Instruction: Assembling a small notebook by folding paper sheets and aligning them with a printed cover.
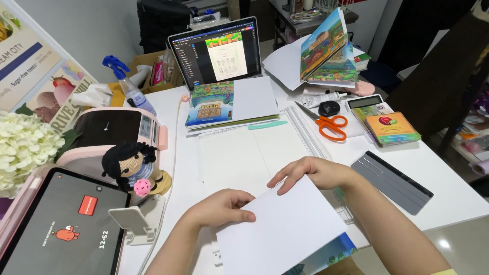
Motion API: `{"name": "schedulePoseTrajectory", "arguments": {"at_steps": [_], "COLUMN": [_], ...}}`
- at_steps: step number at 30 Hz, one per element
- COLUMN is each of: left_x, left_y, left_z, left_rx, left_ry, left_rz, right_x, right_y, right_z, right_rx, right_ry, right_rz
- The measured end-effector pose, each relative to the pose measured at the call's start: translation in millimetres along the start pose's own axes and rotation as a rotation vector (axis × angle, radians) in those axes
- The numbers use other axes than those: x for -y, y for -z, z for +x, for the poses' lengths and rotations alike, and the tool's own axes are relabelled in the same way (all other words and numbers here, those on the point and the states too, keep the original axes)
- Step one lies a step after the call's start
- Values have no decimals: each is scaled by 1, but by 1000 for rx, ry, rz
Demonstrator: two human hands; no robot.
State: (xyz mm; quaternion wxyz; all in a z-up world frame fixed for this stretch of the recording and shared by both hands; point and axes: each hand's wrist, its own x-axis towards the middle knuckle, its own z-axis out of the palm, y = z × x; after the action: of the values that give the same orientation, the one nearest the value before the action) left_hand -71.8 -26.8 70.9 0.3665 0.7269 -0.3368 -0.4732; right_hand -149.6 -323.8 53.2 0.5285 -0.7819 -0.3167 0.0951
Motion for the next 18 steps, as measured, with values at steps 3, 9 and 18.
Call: {"name": "schedulePoseTrajectory", "arguments": {"at_steps": [3,9,18], "left_x": [-3,-1,-5], "left_y": [-2,-7,-21], "left_z": [3,4,6], "left_rx": [-76,-50,-43], "left_ry": [88,126,205], "left_rz": [86,287,372], "right_x": [7,30,42], "right_y": [4,27,-53], "right_z": [-1,-24,34], "right_rx": [106,374,129], "right_ry": [-25,96,-705], "right_rz": [3,137,-290]}}
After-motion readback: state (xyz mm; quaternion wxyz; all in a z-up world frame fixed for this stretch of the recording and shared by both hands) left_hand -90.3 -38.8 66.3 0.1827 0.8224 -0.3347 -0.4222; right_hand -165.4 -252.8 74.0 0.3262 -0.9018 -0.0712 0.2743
